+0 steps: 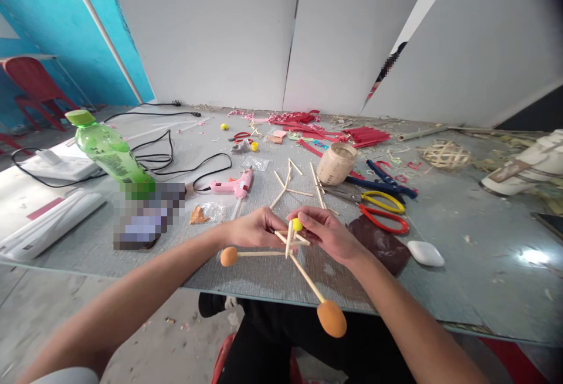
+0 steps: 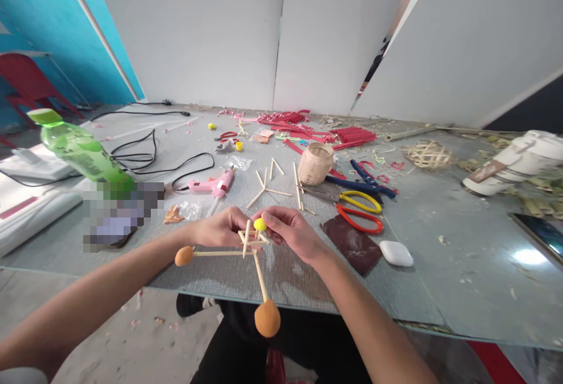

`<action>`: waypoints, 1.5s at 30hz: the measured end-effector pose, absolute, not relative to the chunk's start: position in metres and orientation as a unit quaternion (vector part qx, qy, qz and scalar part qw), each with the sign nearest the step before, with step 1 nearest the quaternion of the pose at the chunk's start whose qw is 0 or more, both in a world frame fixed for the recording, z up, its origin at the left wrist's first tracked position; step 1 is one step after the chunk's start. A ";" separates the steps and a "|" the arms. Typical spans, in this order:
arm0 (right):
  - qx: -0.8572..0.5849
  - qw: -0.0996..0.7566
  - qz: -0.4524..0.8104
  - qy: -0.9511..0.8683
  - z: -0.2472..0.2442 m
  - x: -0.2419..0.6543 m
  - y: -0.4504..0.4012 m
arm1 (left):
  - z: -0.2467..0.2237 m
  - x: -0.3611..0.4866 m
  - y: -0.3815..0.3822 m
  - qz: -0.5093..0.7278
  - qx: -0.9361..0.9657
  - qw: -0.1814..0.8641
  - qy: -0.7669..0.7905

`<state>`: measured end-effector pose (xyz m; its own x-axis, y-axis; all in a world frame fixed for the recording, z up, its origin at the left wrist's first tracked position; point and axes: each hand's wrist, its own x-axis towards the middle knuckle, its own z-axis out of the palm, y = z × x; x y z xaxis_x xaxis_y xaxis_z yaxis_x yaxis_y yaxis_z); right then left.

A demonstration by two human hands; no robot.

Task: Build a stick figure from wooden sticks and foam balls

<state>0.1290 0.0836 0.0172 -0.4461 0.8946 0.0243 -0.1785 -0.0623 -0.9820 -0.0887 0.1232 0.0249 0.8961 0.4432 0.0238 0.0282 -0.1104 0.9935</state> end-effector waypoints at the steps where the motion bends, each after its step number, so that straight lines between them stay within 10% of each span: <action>1: -0.327 0.411 0.650 -0.550 0.017 0.129 0.084 | 0.025 -0.089 0.123 0.158 0.728 0.647 0.164; 45: -0.379 0.397 0.601 -0.581 0.015 0.130 0.083 | 0.031 -0.087 0.120 0.163 0.728 0.638 0.193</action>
